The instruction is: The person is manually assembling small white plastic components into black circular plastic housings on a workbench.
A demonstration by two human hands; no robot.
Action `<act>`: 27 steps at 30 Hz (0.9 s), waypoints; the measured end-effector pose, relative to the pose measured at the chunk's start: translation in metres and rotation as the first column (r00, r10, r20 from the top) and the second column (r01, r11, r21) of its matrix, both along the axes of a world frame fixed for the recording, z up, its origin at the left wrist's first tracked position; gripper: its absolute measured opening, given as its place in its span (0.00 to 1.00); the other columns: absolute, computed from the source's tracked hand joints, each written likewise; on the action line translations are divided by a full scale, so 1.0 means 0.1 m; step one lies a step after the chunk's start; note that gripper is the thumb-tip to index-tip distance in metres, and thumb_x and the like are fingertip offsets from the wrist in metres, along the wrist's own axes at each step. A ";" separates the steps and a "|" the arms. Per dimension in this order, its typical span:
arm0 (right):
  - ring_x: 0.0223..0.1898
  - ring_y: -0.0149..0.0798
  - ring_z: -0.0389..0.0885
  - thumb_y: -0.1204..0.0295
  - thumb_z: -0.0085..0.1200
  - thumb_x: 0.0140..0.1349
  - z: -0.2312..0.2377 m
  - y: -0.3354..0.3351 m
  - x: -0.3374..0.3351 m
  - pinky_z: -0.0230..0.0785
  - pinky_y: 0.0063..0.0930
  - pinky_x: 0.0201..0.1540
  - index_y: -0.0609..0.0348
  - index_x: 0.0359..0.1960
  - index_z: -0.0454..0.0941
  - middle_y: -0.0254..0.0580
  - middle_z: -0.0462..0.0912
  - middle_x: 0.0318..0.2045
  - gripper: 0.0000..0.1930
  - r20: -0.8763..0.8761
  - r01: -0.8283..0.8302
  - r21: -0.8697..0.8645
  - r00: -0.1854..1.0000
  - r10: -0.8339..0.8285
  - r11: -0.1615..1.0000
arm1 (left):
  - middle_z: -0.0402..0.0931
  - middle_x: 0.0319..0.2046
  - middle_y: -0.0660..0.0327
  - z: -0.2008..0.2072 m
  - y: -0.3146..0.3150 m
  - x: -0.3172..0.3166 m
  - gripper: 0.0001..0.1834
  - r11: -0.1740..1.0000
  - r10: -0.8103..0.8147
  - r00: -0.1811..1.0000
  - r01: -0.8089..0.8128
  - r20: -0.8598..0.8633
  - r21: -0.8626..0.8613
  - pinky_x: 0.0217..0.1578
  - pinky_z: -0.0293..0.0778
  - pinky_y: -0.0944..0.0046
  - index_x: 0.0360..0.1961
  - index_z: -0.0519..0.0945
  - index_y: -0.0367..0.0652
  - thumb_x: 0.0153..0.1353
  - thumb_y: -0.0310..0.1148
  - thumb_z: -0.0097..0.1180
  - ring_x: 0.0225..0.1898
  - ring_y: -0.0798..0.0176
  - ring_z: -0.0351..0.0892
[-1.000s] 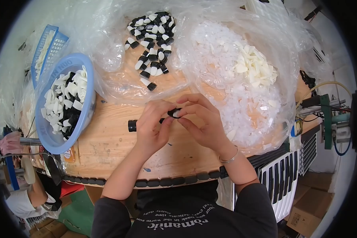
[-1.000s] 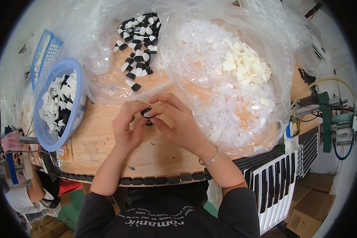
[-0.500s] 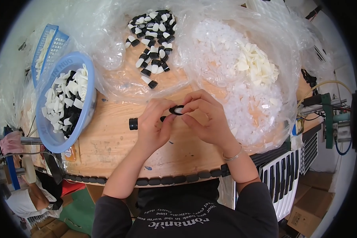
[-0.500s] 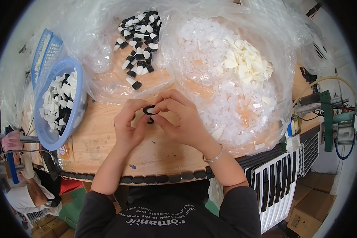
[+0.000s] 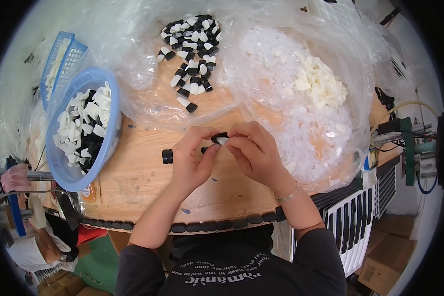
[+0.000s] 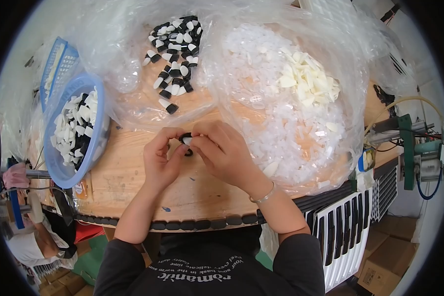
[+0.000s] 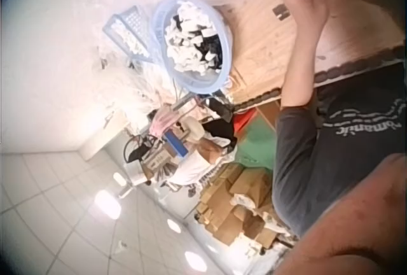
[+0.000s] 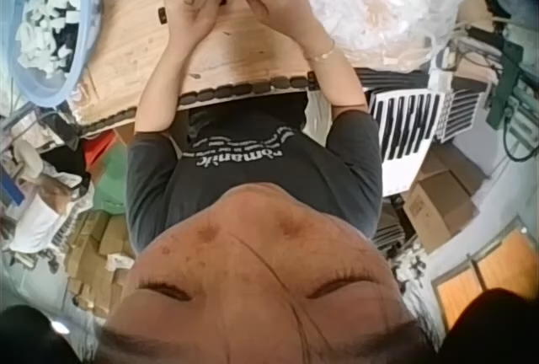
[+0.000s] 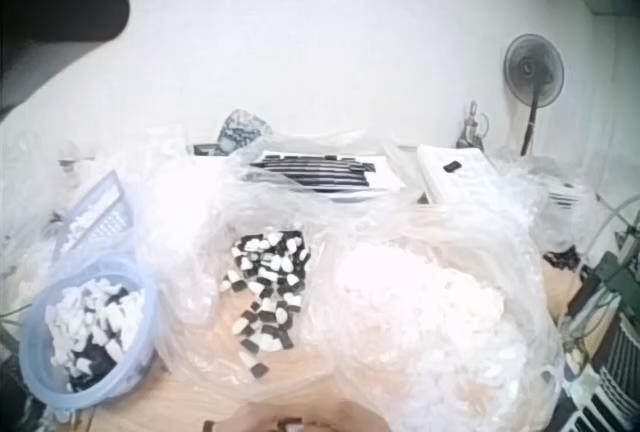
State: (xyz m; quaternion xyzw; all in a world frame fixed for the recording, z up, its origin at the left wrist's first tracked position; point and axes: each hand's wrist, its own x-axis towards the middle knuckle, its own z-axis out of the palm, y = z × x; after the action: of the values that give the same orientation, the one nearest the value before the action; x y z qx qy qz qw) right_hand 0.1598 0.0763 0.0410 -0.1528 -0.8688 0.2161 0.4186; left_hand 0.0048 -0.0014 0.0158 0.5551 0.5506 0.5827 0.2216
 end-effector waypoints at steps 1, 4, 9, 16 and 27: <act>0.34 0.39 0.78 0.85 0.60 0.49 -0.01 0.00 0.00 0.72 0.27 0.35 0.62 0.31 0.76 0.42 0.77 0.39 0.09 0.015 0.011 0.059 1.000 -0.011 0.998 | 0.77 0.33 0.52 -0.02 0.01 -0.01 0.16 1.000 -0.006 1.000 0.006 0.010 0.015 0.38 0.73 0.63 0.39 0.78 0.35 0.46 0.13 0.58 0.35 0.52 0.77; 0.35 0.38 0.79 0.85 0.59 0.50 0.03 0.00 -0.01 0.73 0.26 0.35 0.62 0.31 0.76 0.42 0.79 0.40 0.08 -0.054 -0.055 -0.224 0.998 0.044 0.973 | 0.78 0.33 0.52 0.03 0.01 -0.03 0.16 1.000 0.001 0.999 0.000 -0.033 0.023 0.38 0.73 0.63 0.38 0.78 0.36 0.46 0.13 0.58 0.35 0.52 0.77; 0.33 0.35 0.80 0.85 0.58 0.53 0.02 0.04 0.02 0.73 0.25 0.36 0.62 0.32 0.77 0.44 0.82 0.39 0.07 -0.074 -0.081 -0.376 0.996 0.057 0.923 | 0.78 0.34 0.52 0.07 0.03 -0.04 0.16 0.999 0.015 0.986 -0.007 -0.164 0.049 0.38 0.74 0.62 0.38 0.78 0.36 0.46 0.13 0.58 0.36 0.51 0.78; 0.33 0.34 0.82 0.84 0.59 0.54 0.02 0.04 0.04 0.74 0.23 0.36 0.61 0.32 0.77 0.44 0.82 0.39 0.07 -0.044 -0.040 -0.378 0.999 0.025 0.925 | 0.78 0.34 0.52 0.07 0.03 -0.05 0.16 0.997 0.021 0.979 -0.005 -0.204 0.078 0.37 0.74 0.61 0.38 0.78 0.36 0.45 0.13 0.59 0.36 0.50 0.77; 0.35 0.43 0.83 0.84 0.62 0.47 -0.05 0.05 0.00 0.76 0.28 0.35 0.59 0.32 0.77 0.41 0.82 0.40 0.11 0.012 0.017 -0.037 1.000 -0.017 0.999 | 0.78 0.34 0.52 0.08 0.00 -0.04 0.15 1.000 0.000 0.990 0.001 -0.143 0.005 0.36 0.73 0.63 0.39 0.78 0.35 0.48 0.16 0.59 0.34 0.54 0.77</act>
State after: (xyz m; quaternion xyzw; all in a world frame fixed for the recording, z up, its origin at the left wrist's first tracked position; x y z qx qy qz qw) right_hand 0.1598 0.0817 0.0360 -0.1691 -0.8658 0.2278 0.4122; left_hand 0.0006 -0.0016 0.0243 0.5963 0.5633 0.5428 0.1802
